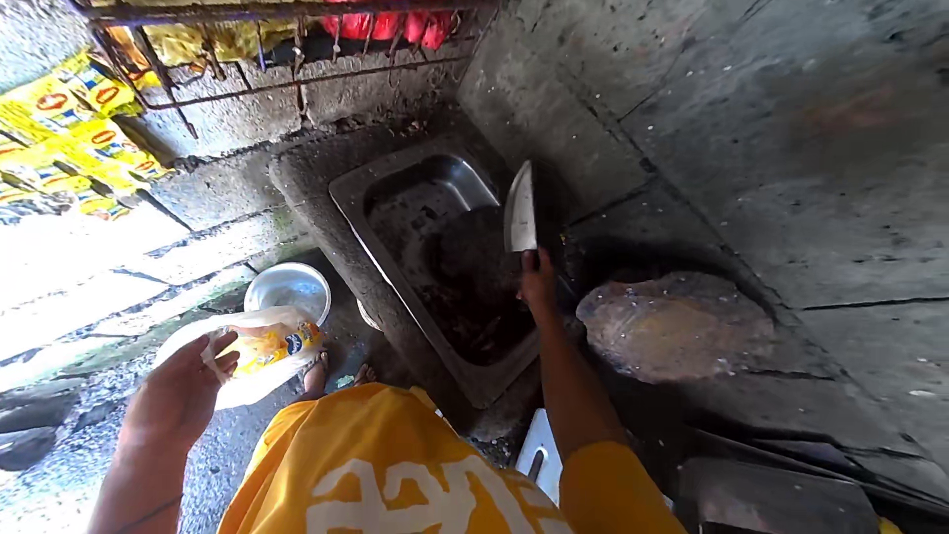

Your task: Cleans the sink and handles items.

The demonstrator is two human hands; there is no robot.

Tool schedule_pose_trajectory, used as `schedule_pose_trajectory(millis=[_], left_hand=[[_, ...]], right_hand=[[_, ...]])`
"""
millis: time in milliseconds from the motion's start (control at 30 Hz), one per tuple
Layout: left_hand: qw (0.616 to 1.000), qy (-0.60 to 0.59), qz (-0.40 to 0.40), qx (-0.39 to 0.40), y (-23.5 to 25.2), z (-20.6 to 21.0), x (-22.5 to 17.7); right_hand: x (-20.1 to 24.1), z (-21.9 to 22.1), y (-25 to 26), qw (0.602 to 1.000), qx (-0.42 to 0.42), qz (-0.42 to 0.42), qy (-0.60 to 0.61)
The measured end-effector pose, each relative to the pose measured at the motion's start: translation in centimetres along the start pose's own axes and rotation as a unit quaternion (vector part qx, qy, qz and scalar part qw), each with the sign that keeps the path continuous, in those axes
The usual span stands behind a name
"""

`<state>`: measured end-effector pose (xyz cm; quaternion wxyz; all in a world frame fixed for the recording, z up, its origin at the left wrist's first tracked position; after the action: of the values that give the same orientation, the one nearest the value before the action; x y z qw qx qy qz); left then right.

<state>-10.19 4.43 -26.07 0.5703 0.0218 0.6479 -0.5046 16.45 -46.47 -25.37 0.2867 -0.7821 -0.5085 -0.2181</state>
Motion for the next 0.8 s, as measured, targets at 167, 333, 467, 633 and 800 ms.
schedule_pose_trajectory(millis=[167,333,467,633,800], left_hand=[[1.0,-0.018,0.011,-0.003,0.4,0.2,-0.7],[1.0,-0.016,0.005,-0.001,0.4,0.4,-0.4],[1.0,-0.023,0.006,0.001,0.5,0.5,-0.3],[1.0,-0.014,0.0,0.008,0.3,1.2,-0.1],[1.0,-0.017,0.008,0.019,0.4,2.0,-0.3]], right_hand=[[0.2,4.1,-3.0,0.987,0.099,-0.065,-0.109],[-0.6,0.9,-0.5,0.998,0.031,-0.028,-0.041],[-1.2,3.6,-2.5,0.989,0.091,-0.059,-0.102],[-1.9,0.9,-1.2,0.99,0.093,-0.035,-0.102],[-2.9,1.1,-3.3,0.982,0.115,-0.044,-0.141]])
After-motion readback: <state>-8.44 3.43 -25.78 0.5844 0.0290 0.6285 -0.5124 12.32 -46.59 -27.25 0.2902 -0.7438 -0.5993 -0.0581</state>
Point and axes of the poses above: each hand's wrist, its own y-axis towards the middle knuckle, its own z-axis out of the palm, x = y × z, the point moved 7 cm from there along y, towards the middle knuckle, and after that the axes turned 6 degrees about y, right-handed, at the moved point
